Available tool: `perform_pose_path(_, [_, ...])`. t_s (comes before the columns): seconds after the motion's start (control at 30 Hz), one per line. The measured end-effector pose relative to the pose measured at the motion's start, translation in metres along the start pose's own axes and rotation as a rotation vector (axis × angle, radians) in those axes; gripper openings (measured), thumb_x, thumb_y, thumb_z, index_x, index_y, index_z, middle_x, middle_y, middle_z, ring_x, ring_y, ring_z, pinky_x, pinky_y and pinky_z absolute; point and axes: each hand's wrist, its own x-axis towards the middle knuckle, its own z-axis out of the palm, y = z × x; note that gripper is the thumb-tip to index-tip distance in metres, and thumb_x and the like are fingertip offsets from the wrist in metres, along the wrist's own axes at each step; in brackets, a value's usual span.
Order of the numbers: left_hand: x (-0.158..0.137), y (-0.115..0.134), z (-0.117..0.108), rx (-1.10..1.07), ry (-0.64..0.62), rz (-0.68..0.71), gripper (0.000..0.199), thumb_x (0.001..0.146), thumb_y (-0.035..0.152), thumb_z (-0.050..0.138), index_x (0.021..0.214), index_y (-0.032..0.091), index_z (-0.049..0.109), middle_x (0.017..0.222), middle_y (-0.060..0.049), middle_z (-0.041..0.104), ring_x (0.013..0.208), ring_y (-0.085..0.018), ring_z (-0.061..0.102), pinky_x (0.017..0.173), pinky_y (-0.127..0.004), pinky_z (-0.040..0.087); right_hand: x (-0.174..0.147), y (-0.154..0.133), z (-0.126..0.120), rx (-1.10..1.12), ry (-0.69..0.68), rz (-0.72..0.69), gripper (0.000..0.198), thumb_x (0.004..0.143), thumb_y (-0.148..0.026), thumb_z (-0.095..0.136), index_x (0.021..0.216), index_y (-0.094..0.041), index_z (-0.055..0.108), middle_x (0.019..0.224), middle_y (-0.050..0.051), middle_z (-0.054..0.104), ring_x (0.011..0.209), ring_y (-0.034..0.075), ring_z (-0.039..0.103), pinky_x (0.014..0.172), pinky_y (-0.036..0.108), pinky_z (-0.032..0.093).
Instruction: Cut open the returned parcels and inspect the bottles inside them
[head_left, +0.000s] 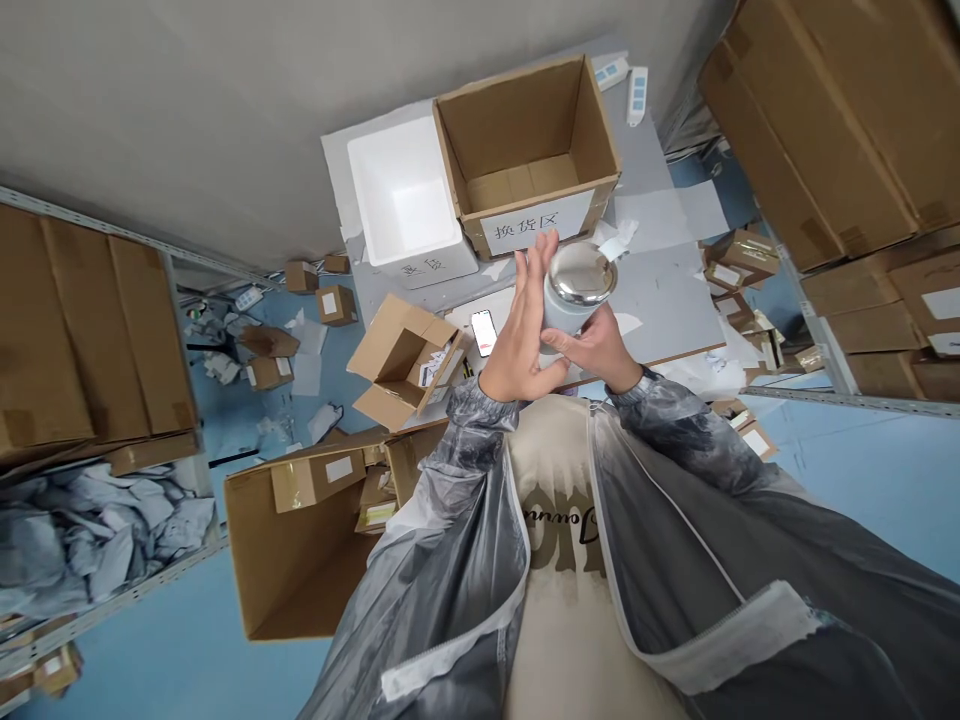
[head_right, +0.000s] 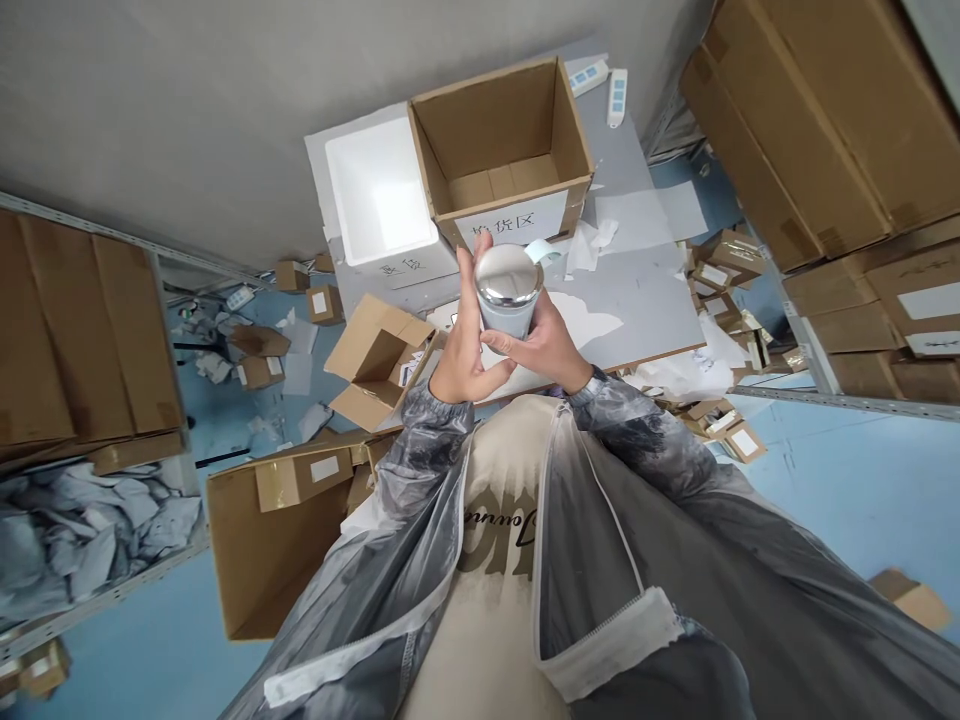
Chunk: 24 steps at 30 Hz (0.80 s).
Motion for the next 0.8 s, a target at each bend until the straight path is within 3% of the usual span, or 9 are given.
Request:
perform_pose_path(0.1, [-0.001,0.017,-0.003,-0.220,0.060,-0.112,0.111,0.117,0.090,0.052,0.208,0.049,0.004,0.210,-0.007,0.040,0.197,-0.040,0.038,0.158,-0.069,0.045,0.004,0.004,-0.009,-0.109,-0.032,-0.038,0.109,0.083,-0.098,0.105,0.165,-0.033,0.074,0.157,0.015,0.082,0.163,0.050,0.073,0.146,0.074,0.059])
perform_pose_path(0.2, [-0.002,0.025,-0.005,-0.120,0.175,-0.272,0.098,0.118,0.081,0.076,0.200,0.047,0.036,0.189,-0.012,0.068,0.178,-0.041,0.066,0.151,-0.067,0.054,0.009,0.011,-0.016,-0.203,-0.076,-0.084,0.103,0.084,-0.095,0.106,0.161,-0.032,0.076,0.158,0.017,0.080,0.167,0.055,0.068,0.149,0.079,0.056])
perform_pose_path(0.27, [0.000,0.027,-0.006,0.003,0.193,-0.370,0.093,0.108,0.083,0.092,0.184,0.038,0.061,0.173,-0.014,0.079,0.170,-0.044,0.072,0.148,-0.066,0.057,0.011,0.016,-0.020,-0.245,-0.109,-0.102,0.099,0.087,-0.093,0.104,0.162,-0.034,0.077,0.163,0.017,0.079,0.169,0.056,0.065,0.151,0.080,0.053])
perform_pose_path(0.33, [0.002,0.029,-0.006,0.043,0.167,-0.447,0.090,0.100,0.089,0.098,0.168,0.035,0.074,0.167,-0.014,0.082,0.168,-0.045,0.073,0.146,-0.063,0.059,0.014,0.022,-0.023,-0.270,-0.137,-0.097,0.094,0.093,-0.091,0.100,0.165,-0.037,0.076,0.169,0.015,0.078,0.171,0.053,0.065,0.153,0.079,0.051])
perform_pose_path(0.5, [0.004,0.042,-0.002,0.063,0.181,-0.514,0.085,0.100,0.088,0.098,0.163,0.035,0.078,0.167,-0.014,0.082,0.169,-0.046,0.072,0.149,-0.063,0.056,0.019,0.056,-0.038,-0.289,-0.181,-0.009,0.077,0.097,-0.076,0.098,0.161,-0.037,0.084,0.160,0.011,0.087,0.165,0.048,0.072,0.149,0.070,0.056])
perform_pose_path(0.6, [0.002,0.039,-0.001,0.101,0.227,-0.513,0.092,0.098,0.093,0.098,0.166,0.034,0.076,0.170,-0.016,0.079,0.174,-0.047,0.068,0.150,-0.065,0.054,0.021,0.100,-0.055,-0.431,-0.212,0.171,0.072,0.101,-0.070,0.095,0.159,-0.028,0.088,0.156,0.017,0.089,0.162,0.049,0.075,0.150,0.072,0.053])
perform_pose_path(0.7, [0.000,0.015,0.005,0.098,0.218,-0.552,0.098,0.094,0.095,0.099,0.165,0.032,0.075,0.172,-0.017,0.077,0.174,-0.047,0.069,0.148,-0.062,0.055,0.017,0.146,-0.071,-0.612,-0.212,0.382,0.102,0.099,-0.076,0.096,0.179,-0.017,0.074,0.184,0.028,0.071,0.180,0.053,0.058,0.157,0.076,0.038])
perform_pose_path(0.8, [-0.001,-0.023,0.023,0.067,0.153,-0.661,0.098,0.092,0.097,0.098,0.160,0.030,0.076,0.169,-0.018,0.080,0.171,-0.044,0.071,0.142,-0.056,0.061,0.010,0.180,-0.078,-0.645,-0.266,0.465,0.152,0.087,-0.095,0.101,0.200,-0.011,0.044,0.210,0.035,0.027,0.197,0.059,0.026,0.159,0.082,0.027])
